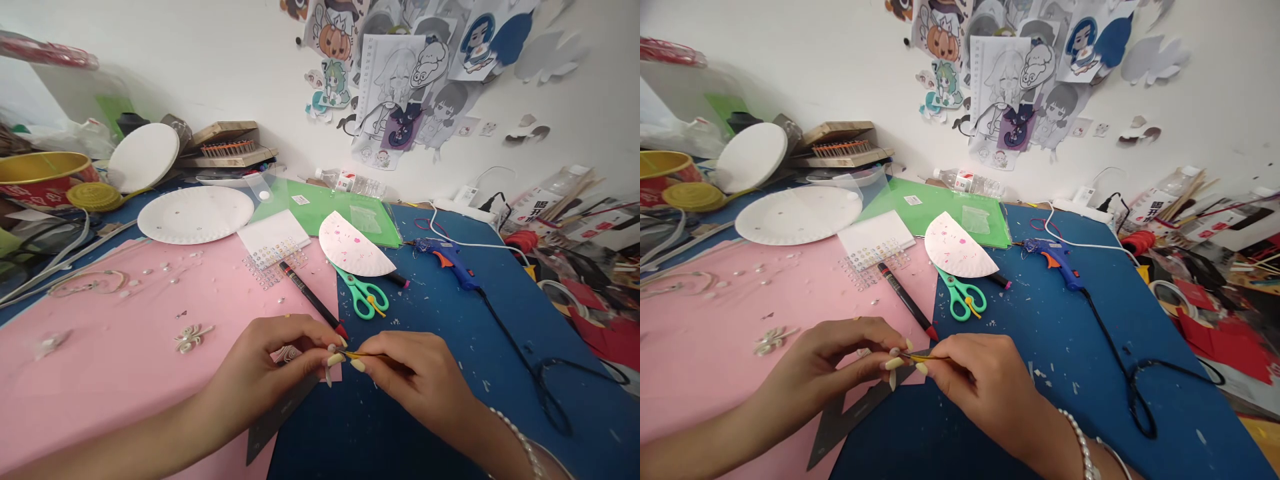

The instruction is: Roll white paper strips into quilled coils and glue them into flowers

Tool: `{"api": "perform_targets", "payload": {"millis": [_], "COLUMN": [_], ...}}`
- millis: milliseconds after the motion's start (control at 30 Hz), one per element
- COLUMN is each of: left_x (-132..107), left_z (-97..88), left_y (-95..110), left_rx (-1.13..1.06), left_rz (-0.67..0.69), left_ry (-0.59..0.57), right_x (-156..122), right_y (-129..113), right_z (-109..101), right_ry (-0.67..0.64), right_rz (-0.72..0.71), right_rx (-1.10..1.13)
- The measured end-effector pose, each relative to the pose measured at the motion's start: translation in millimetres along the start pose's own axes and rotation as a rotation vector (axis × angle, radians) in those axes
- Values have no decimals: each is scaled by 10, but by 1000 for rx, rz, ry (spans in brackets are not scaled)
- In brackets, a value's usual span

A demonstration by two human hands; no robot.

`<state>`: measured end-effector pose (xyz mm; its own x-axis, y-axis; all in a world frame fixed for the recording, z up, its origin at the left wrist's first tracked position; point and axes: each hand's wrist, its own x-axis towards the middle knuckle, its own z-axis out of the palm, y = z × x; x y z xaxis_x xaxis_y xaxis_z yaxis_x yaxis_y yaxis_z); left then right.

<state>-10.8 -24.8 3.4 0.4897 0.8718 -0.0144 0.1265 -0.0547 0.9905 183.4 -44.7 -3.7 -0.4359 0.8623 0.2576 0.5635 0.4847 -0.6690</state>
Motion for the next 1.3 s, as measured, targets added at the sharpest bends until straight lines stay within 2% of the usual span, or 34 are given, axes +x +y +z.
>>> {"api": "perform_targets", "payload": {"millis": [200,633,800,1067,1300], "left_x": [2,-12,4,-4,2], "left_z": [0,-4,-8,18,11], "left_y": [-25,-45,-47,-49,-60], "left_rx": [18,41,13,-129,-112], "left_rz": [27,16,12,-45,-3], "left_ry": [2,50,15,6,29], "right_x": [4,7,-3,-13,-30], "right_y": [-6,-2,-1,30,36], "right_z": [-7,2,2,31,64], "right_ry": [-25,29,24,71,149], "right_rz": [9,-7,-23,-125,-203], "right_rx": [6,5,2,-87,-192]}}
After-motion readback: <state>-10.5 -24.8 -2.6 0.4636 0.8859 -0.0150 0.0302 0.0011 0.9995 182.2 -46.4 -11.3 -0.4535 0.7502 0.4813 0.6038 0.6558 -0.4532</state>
